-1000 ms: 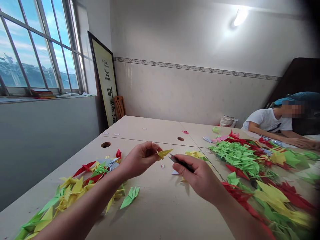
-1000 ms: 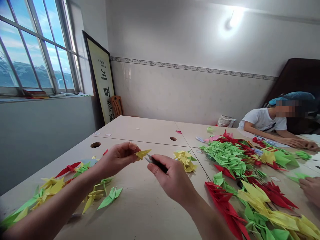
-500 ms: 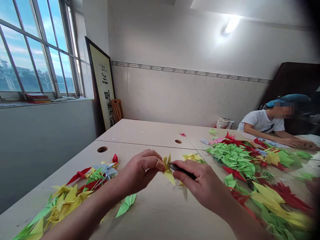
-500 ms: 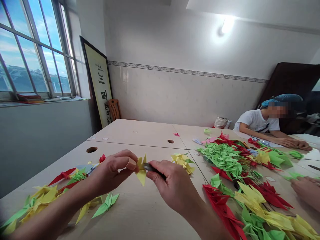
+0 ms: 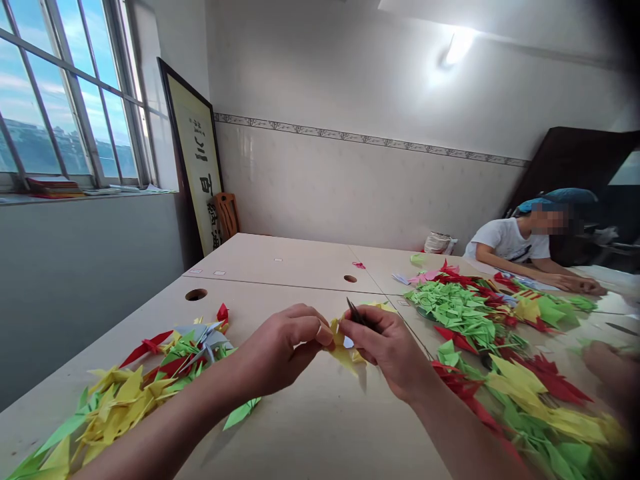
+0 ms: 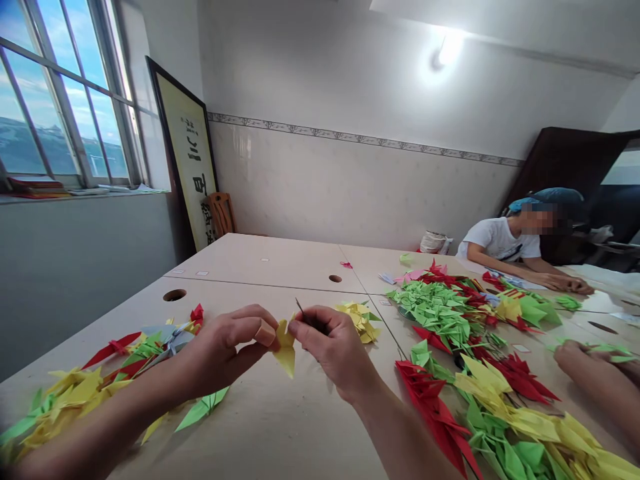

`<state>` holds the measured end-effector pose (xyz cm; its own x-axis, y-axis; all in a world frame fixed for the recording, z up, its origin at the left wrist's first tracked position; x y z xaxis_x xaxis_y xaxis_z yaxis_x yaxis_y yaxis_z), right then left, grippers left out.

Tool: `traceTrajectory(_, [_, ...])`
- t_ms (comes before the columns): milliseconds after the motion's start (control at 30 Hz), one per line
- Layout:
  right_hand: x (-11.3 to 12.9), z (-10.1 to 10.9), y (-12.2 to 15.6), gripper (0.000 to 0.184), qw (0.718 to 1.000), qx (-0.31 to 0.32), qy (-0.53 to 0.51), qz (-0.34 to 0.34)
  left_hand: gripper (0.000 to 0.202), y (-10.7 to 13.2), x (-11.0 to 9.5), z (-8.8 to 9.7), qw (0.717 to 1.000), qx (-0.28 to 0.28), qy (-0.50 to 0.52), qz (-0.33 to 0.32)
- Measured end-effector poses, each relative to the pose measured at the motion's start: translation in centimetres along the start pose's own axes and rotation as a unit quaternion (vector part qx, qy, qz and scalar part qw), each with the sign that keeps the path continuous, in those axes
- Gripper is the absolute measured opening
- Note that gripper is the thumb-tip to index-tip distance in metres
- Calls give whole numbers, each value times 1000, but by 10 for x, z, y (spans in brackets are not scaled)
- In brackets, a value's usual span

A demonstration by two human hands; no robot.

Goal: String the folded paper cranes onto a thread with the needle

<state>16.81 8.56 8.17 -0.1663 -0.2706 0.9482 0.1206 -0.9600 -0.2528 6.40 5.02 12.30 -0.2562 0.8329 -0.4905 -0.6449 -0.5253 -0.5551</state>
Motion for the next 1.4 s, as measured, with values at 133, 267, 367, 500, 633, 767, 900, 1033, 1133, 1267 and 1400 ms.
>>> traceTrajectory(133, [-15,57,-15,26,983,-173,47,44,26,7,25,7,994,7,-62,86])
traceTrajectory(267, [-48,113,-28,31,949,-297,103,30,41,41,74,-9,937,188,-113,272])
traceTrajectory(367, [-71,125,-34,30,942,-310,129,13,48,63,93,-21,887,271,-140,347])
traceTrajectory(500, [-94,121,-38,30,944,-291,156,-12,46,69,102,-35,863,306,-171,366])
traceTrajectory(633, [-99,119,-40,36,947,-279,156,-25,45,69,113,-39,870,299,-163,357])
traceTrajectory(767, [-77,103,-38,43,961,-241,134,-21,35,46,112,-20,936,174,-51,303])
traceTrajectory(900, [-29,55,-25,41,988,-128,81,19,23,19,96,6,934,-10,270,232])
traceTrajectory(1033, [23,14,5,33,980,-56,164,100,25,15,90,27,805,-185,526,204])
traceTrajectory(1133, [51,-2,25,24,943,-56,266,190,22,20,86,27,746,-244,577,228])
traceTrajectory(1267, [65,-14,38,20,907,-51,330,254,18,19,76,19,722,-243,603,237])
traceTrajectory(1400, [66,-20,38,19,903,-31,345,254,18,18,68,15,723,-227,610,231])
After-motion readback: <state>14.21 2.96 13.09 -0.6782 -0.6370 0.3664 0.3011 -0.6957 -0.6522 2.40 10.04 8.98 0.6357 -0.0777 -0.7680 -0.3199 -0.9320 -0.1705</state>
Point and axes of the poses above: each hand's wrist, its own y-axis away from the middle knuckle, its own z-axis out of the back of the hand, x = y × z, the point moved 10 cm from there along -y, towards the middle knuckle, and after that the axes turned 6 degrees about y, right-handed, at the moved point
